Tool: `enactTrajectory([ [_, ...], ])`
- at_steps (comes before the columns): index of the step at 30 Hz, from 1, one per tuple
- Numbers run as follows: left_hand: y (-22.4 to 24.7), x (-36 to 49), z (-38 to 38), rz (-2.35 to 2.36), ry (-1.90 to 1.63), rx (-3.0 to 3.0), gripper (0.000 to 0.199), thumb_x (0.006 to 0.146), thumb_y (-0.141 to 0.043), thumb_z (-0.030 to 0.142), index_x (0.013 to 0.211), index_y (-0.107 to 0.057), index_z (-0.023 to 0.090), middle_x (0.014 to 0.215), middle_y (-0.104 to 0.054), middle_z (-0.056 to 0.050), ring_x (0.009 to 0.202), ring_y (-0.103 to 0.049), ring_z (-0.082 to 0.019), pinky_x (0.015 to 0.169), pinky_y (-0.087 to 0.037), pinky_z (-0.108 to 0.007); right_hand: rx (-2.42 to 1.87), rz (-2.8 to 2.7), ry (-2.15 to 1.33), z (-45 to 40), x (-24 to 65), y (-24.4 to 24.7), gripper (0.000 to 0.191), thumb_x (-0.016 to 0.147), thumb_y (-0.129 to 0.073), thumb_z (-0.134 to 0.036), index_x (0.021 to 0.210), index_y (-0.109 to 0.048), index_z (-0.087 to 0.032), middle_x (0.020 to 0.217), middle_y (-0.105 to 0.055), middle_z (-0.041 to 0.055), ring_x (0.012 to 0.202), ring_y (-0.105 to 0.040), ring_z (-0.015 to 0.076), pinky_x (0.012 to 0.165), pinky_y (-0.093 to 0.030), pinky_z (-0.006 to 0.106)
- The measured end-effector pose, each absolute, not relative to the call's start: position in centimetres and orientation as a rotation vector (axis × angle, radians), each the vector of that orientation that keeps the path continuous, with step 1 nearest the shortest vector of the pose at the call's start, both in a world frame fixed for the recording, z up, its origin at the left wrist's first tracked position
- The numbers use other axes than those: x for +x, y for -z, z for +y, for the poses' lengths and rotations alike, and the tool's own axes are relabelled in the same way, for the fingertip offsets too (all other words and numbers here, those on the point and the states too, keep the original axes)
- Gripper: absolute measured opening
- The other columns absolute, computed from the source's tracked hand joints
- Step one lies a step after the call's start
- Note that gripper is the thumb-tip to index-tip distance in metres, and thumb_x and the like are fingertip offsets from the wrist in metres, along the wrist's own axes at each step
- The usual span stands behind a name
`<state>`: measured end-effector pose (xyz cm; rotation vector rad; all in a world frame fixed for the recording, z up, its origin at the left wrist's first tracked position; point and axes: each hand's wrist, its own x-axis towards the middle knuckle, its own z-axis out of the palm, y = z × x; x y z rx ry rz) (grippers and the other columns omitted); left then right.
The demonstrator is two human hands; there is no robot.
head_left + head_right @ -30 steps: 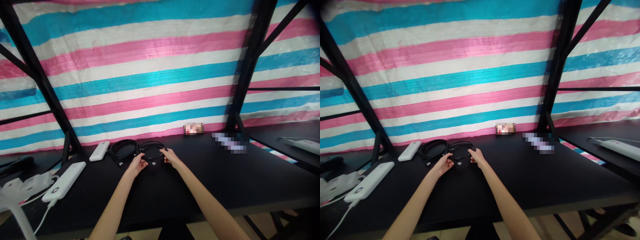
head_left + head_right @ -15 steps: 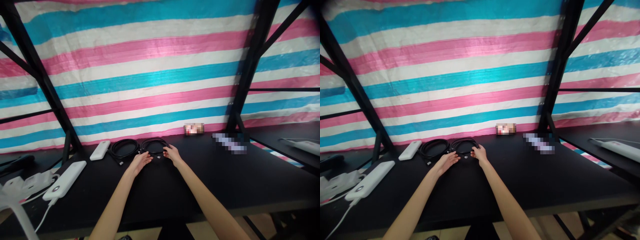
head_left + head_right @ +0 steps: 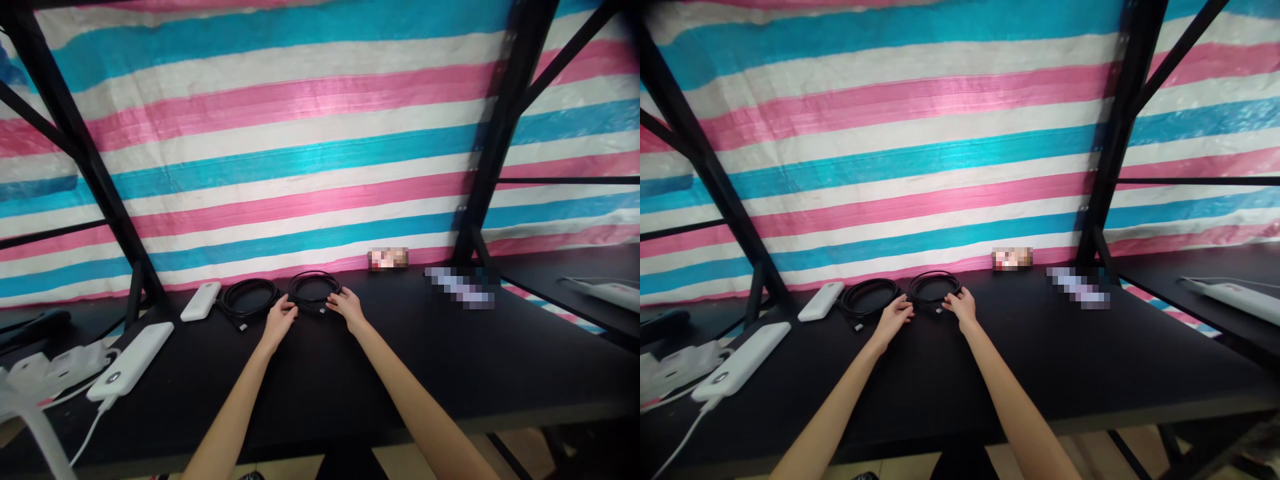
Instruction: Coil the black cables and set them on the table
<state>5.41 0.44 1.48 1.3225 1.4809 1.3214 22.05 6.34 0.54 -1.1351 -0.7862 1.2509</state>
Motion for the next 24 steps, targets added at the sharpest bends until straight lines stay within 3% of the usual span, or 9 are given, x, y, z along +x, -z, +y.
enactTrajectory([
  [4,-1.4,4.2,0.3,2.091,-1.263,2.034,0.034,0.079,-0.049,0.016,0.112,-0.055,0.021,0.107,-0.056,-0.009,0.103,-0.048,-0.025,0.090,-0.035,-0.040,-1.197,-0.797,-1.169,6.8,22.5,-0.2,0.058,0.064,-0.062,-0.007,0.120,-0.047,-0.015,0.116,-0.050,0.0119,0.078,-0.062,0.0134,0.057,-0.056,0.019],
  [6,-1.2,3.6,0.3,2.342,-1.114,2.091,0.036,0.080,-0.047,0.020,0.116,-0.053,0.018,0.109,-0.055,-0.011,0.105,-0.046,-0.027,0.090,-0.033,-0.040,-1.250,-0.867,-1.053,6.9,22.8,0.0,0.057,0.064,-0.061,-0.011,0.119,-0.050,-0.017,0.120,-0.049,0.0113,0.079,-0.061,0.0135,0.054,-0.054,0.017],
  [12,-0.4,1.6,0.8,2.644,-0.685,1.945,0.038,0.080,-0.049,0.024,0.115,-0.054,0.010,0.107,-0.057,-0.017,0.103,-0.047,-0.031,0.086,-0.031,-0.040,-1.226,-1.032,-0.963,6.6,22.7,0.2,0.038,0.065,-0.054,-0.017,0.102,-0.060,-0.016,0.086,-0.061,0.0028,0.061,-0.057,0.0097,0.046,-0.044,0.016],
  [24,-0.5,0.3,1.0,2.613,-0.780,1.894,0.024,0.079,-0.048,0.017,0.093,-0.067,0.019,0.099,-0.064,-0.011,0.096,-0.052,-0.027,0.081,-0.030,-0.038,-1.201,-0.961,-1.035,6.1,22.6,-0.1,0.027,0.064,-0.053,-0.015,0.088,-0.063,-0.014,0.065,-0.056,-0.0021,0.051,-0.051,0.0078,0.042,-0.039,0.016],
])
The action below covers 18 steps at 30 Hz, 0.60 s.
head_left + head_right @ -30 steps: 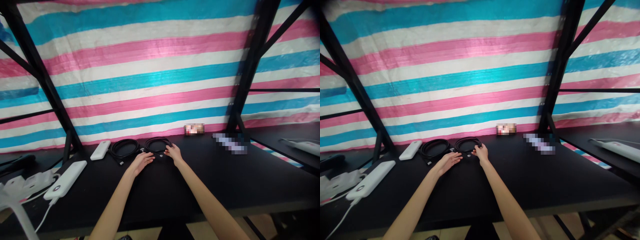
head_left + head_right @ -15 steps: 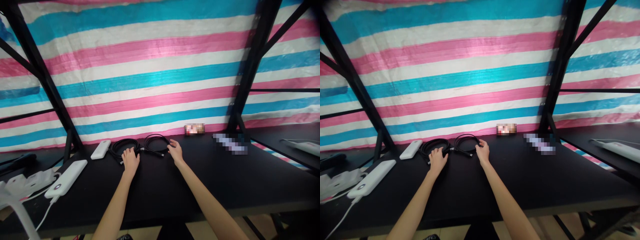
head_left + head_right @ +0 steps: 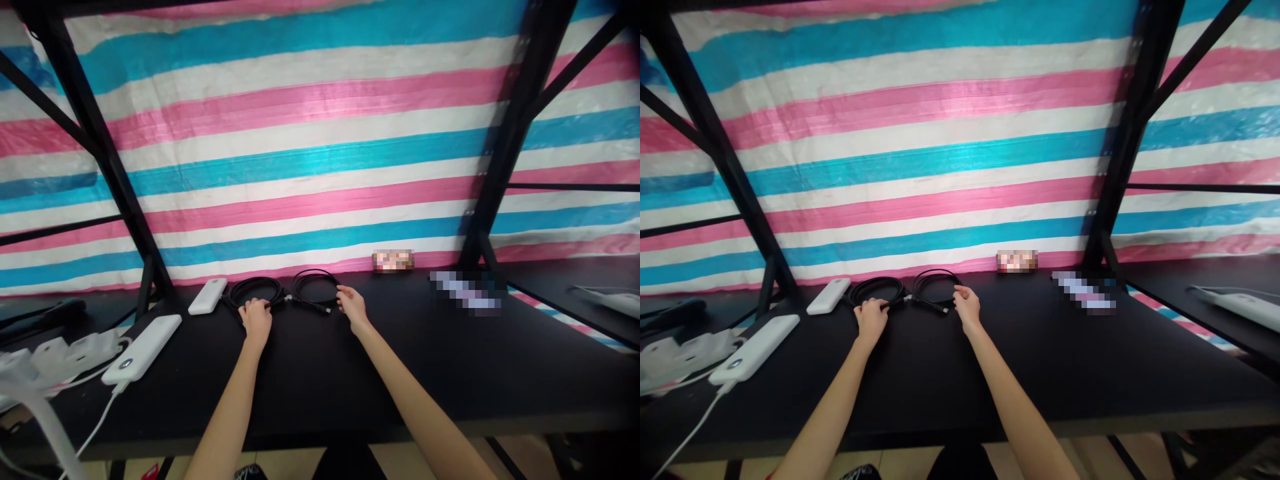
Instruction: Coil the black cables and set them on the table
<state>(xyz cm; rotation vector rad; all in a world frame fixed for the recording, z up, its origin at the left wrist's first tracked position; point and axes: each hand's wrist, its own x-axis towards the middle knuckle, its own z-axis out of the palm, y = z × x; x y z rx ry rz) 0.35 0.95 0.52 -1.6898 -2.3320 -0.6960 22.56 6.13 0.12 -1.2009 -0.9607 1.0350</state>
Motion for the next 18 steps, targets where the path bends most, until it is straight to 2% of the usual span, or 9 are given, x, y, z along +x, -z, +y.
enactTrajectory([
  [8,-0.77,0.39,0.97,-2.295,0.815,-1.629,0.024,0.081,-0.046,0.019,0.094,-0.066,0.020,0.097,-0.063,-0.009,0.094,-0.052,-0.025,0.080,-0.029,-0.037,-1.214,-0.944,-1.074,5.95,22.49,-0.41,0.022,0.063,-0.054,-0.012,0.083,-0.063,-0.015,0.058,-0.053,-0.0044,0.047,-0.049,0.0071,0.040,-0.037,0.016],
  [18,-1.06,0.57,0.84,-2.258,0.933,-1.615,0.022,0.082,-0.048,0.022,0.094,-0.065,0.018,0.095,-0.065,-0.009,0.093,-0.054,-0.026,0.078,-0.029,-0.038,-1.229,-0.989,-1.099,5.97,22.43,-0.33,0.023,0.065,-0.053,-0.011,0.085,-0.063,-0.013,0.059,-0.053,-0.0039,0.048,-0.048,0.0062,0.039,-0.036,0.014],
])
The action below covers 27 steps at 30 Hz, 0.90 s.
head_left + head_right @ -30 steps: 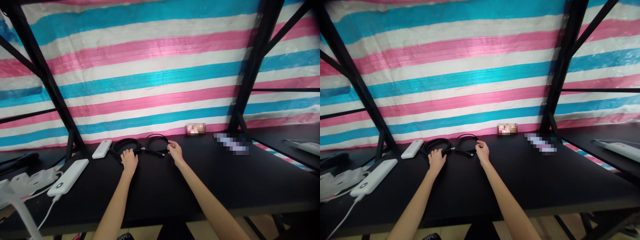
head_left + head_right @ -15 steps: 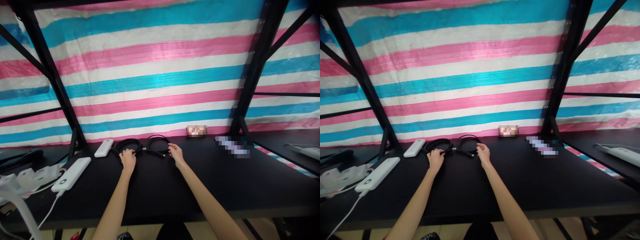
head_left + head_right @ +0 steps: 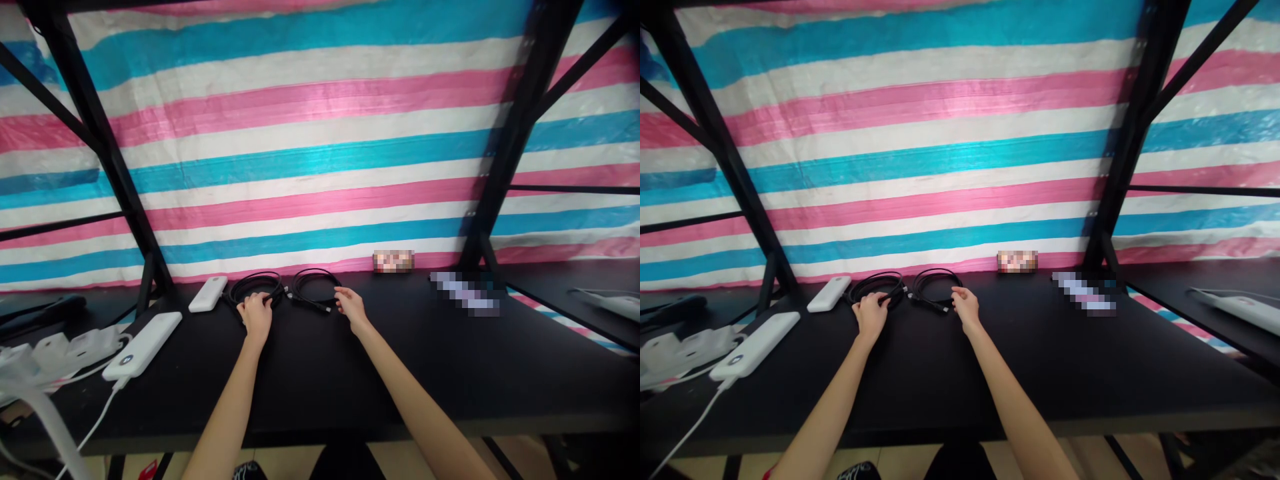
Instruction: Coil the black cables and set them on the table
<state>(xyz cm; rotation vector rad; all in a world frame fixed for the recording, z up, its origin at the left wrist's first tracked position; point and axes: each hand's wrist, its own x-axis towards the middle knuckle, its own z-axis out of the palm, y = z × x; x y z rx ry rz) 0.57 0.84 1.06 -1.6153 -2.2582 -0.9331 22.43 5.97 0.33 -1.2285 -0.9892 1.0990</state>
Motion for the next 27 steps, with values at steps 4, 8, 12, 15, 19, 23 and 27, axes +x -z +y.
enactTrajectory([
  [4,-0.82,0.58,0.93,-2.284,0.870,-1.648,0.022,0.081,-0.049,0.023,0.094,-0.066,0.019,0.094,-0.064,-0.009,0.094,-0.054,-0.026,0.079,-0.030,-0.038,-1.240,-1.017,-1.095,5.91,22.36,-0.32,0.022,0.066,-0.053,-0.011,0.085,-0.063,-0.013,0.060,-0.053,-0.0034,0.048,-0.049,0.0062,0.039,-0.036,0.014],
  [8,-0.46,0.71,0.92,-2.366,0.679,-1.692,0.026,0.080,-0.051,0.027,0.098,-0.067,0.017,0.099,-0.062,-0.012,0.098,-0.052,-0.029,0.082,-0.030,-0.039,-1.248,-1.069,-1.080,5.86,22.24,-0.15,0.021,0.065,-0.053,-0.012,0.084,-0.063,-0.014,0.060,-0.054,-0.0031,0.047,-0.049,0.0066,0.040,-0.037,0.015],
  [12,-0.42,0.84,0.91,-2.394,0.618,-1.665,0.027,0.081,-0.048,0.022,0.100,-0.066,0.018,0.102,-0.061,-0.010,0.099,-0.051,-0.027,0.083,-0.030,-0.037,-1.250,-1.149,-1.044,5.85,22.18,0.11,0.019,0.065,-0.053,-0.014,0.080,-0.064,-0.015,0.060,-0.056,-0.0025,0.047,-0.050,0.0077,0.041,-0.038,0.017],
  [15,-0.50,0.78,0.96,-2.398,0.632,-1.663,0.027,0.082,-0.047,0.020,0.099,-0.067,0.019,0.100,-0.062,-0.010,0.098,-0.051,-0.026,0.082,-0.030,-0.037,-1.256,-1.215,-1.001,5.84,22.17,0.30,0.018,0.063,-0.054,-0.014,0.078,-0.065,-0.016,0.062,-0.059,-0.0016,0.049,-0.052,0.0086,0.044,-0.039,0.018],
  [19,-0.49,0.59,1.05,-2.393,0.663,-1.667,0.025,0.081,-0.047,0.019,0.096,-0.067,0.020,0.099,-0.063,-0.009,0.097,-0.052,-0.025,0.081,-0.030,-0.037,-1.265,-1.286,-0.961,5.84,22.17,0.46,0.019,0.063,-0.054,-0.015,0.077,-0.066,-0.017,0.067,-0.062,0.0000,0.052,-0.055,0.0094,0.046,-0.041,0.018],
  [23,-0.47,0.55,1.08,-2.369,0.718,-1.659,0.024,0.081,-0.048,0.020,0.095,-0.067,0.021,0.098,-0.063,-0.008,0.096,-0.053,-0.024,0.080,-0.029,-0.037,-1.274,-1.317,-0.950,5.86,22.16,0.46,0.020,0.064,-0.053,-0.016,0.079,-0.067,-0.016,0.068,-0.064,0.0008,0.052,-0.056,0.0098,0.048,-0.043,0.019],
  [27,-0.56,0.68,1.08,-2.349,0.791,-1.649,0.024,0.082,-0.047,0.021,0.097,-0.066,0.021,0.096,-0.064,-0.007,0.094,-0.054,-0.024,0.079,-0.030,-0.036,-1.281,-1.329,-0.947,5.83,22.15,0.39,0.022,0.064,-0.053,-0.015,0.081,-0.067,-0.015,0.067,-0.064,0.0013,0.052,-0.057,0.0101,0.048,-0.043,0.019],
])
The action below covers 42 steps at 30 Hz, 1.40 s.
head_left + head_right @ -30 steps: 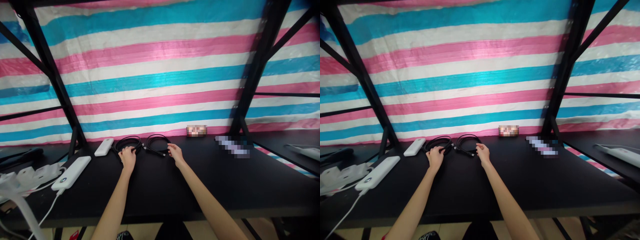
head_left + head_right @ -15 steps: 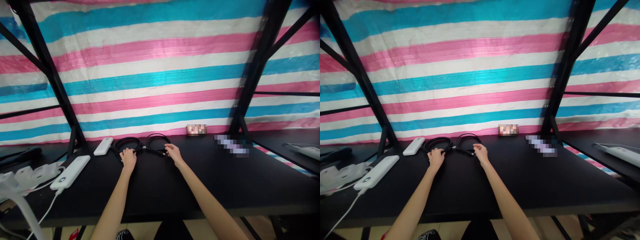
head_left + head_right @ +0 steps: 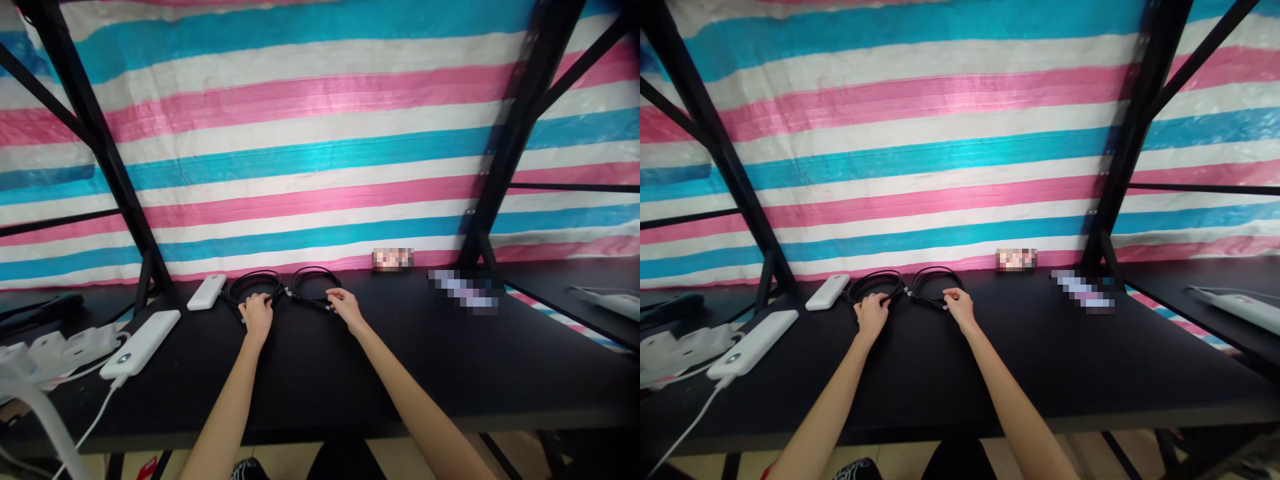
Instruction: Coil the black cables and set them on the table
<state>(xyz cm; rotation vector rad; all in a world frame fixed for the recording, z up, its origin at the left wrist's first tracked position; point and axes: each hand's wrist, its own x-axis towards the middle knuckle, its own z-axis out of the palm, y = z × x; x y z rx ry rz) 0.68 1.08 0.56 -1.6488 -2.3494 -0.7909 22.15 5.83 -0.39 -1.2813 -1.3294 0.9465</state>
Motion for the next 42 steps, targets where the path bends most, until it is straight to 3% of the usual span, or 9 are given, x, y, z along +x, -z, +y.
enactTrajectory([
  [11,-1.0,0.9,0.9,-2.225,0.900,-1.637,0.025,0.084,-0.046,0.022,0.097,-0.067,0.022,0.091,-0.065,-0.006,0.089,-0.055,-0.022,0.075,-0.029,-0.036,-1.304,-1.379,-0.919,6.0,22.0,0.6,0.022,0.066,-0.052,-0.016,0.082,-0.067,-0.016,0.072,-0.065,0.0019,0.056,-0.060,0.0111,0.051,-0.045,0.020],
  [17,-1.3,1.4,0.9,-2.067,1.008,-1.682,0.023,0.085,-0.048,0.023,0.096,-0.068,0.024,0.086,-0.066,-0.004,0.085,-0.055,-0.021,0.076,-0.027,-0.036,-1.334,-1.444,-0.902,6.1,21.9,0.8,0.022,0.067,-0.052,-0.016,0.082,-0.067,-0.017,0.074,-0.066,0.0018,0.059,-0.062,0.0120,0.060,-0.047,0.023],
  [27,-1.5,2.0,0.6,-1.894,1.130,-1.705,0.022,0.085,-0.049,0.024,0.097,-0.068,0.023,0.085,-0.066,-0.003,0.082,-0.055,-0.019,0.076,-0.027,-0.035,-1.403,-1.770,-0.700,5.2,22.0,0.6,0.018,0.069,-0.054,-0.020,0.077,-0.069,-0.026,0.086,-0.069,-0.0015,0.086,-0.062,0.0180,0.079,-0.044,0.031],
  [38,-1.8,3.4,0.3,-1.995,1.065,-1.840,0.023,0.086,-0.048,0.026,0.099,-0.067,0.026,0.088,-0.067,-0.002,0.082,-0.058,-0.016,0.079,-0.027,-0.033,-1.351,-1.722,-0.666,5.4,21.8,0.9,0.015,0.068,-0.059,-0.021,0.078,-0.068,-0.025,0.086,-0.067,0.0004,0.084,-0.061,0.0178,0.080,-0.044,0.031],
  [42,-1.7,3.4,0.3,-1.966,1.055,-1.853,0.024,0.086,-0.047,0.027,0.099,-0.067,0.024,0.084,-0.068,-0.002,0.078,-0.060,-0.016,0.078,-0.027,-0.033,-1.359,-1.698,-0.625,5.4,21.8,1.0,0.021,0.063,-0.067,-0.025,0.084,-0.067,-0.022,0.090,-0.066,0.0027,0.087,-0.061,0.0183,0.080,-0.045,0.031],
])
